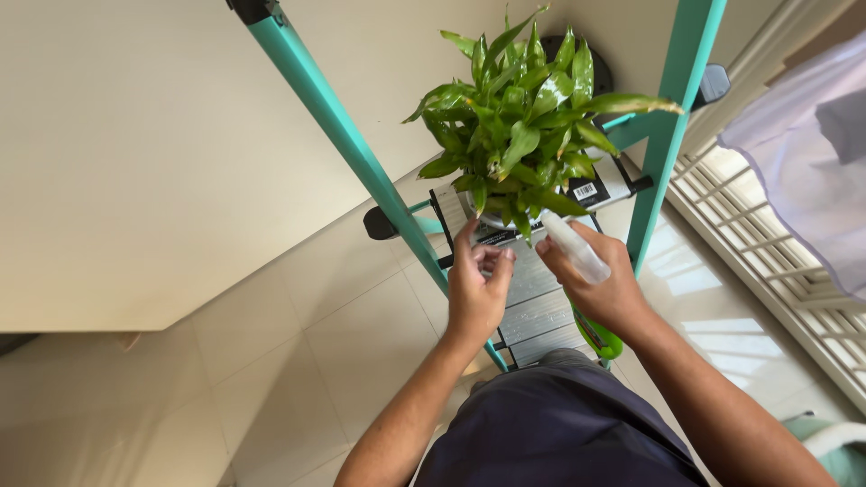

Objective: The person cleans a plant by hand and using a spray bottle. They spray the leaves with liquid and wipe each leaf one at a time while the plant sits on a stepladder.

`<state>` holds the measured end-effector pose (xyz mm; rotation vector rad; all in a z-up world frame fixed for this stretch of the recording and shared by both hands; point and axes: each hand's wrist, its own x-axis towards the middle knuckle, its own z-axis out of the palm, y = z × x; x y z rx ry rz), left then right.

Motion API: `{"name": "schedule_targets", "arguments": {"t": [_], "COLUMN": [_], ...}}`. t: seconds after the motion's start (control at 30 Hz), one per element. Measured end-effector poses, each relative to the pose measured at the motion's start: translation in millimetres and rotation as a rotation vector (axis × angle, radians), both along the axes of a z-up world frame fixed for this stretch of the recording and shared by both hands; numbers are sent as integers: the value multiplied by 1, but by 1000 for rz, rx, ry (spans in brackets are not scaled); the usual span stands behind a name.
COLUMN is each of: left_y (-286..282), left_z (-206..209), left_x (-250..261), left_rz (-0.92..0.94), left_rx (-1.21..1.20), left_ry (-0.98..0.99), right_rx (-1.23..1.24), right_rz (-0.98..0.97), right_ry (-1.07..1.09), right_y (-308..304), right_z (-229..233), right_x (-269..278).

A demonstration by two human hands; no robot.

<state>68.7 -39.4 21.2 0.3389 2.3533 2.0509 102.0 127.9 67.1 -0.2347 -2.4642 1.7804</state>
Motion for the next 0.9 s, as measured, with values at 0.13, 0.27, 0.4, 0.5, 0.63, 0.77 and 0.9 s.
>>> {"name": "schedule_targets", "arguments": {"t": [0.13, 0.27, 0.4, 0.5, 0.63, 0.77, 0.9], "left_y": [19, 32, 34, 39, 34, 17, -2], "left_z": [0, -16, -24, -21, -12, -9, -10], "left_x": [-11, -22, -28, -34, -40, -48, -54], "left_rz": [49, 85, 124, 157, 152, 45, 28], "left_rx": [150, 294, 333, 431, 399, 331, 251], "left_ry": [-114, -116, -133, -151, -80, -3, -211], "right_rx": [42, 4, 77, 13, -27, -3, 3], "right_rz": [87, 161, 203, 274, 302, 308, 332], "right_ry": [118, 68, 15, 178, 156, 82, 181], "right_y": [14, 30, 41, 43, 43, 48, 54], "right_z": [-3, -10, -17, -18, -17, -16, -16], "right_x": [-5, -13, -19, -18, -19, -22, -22]}}
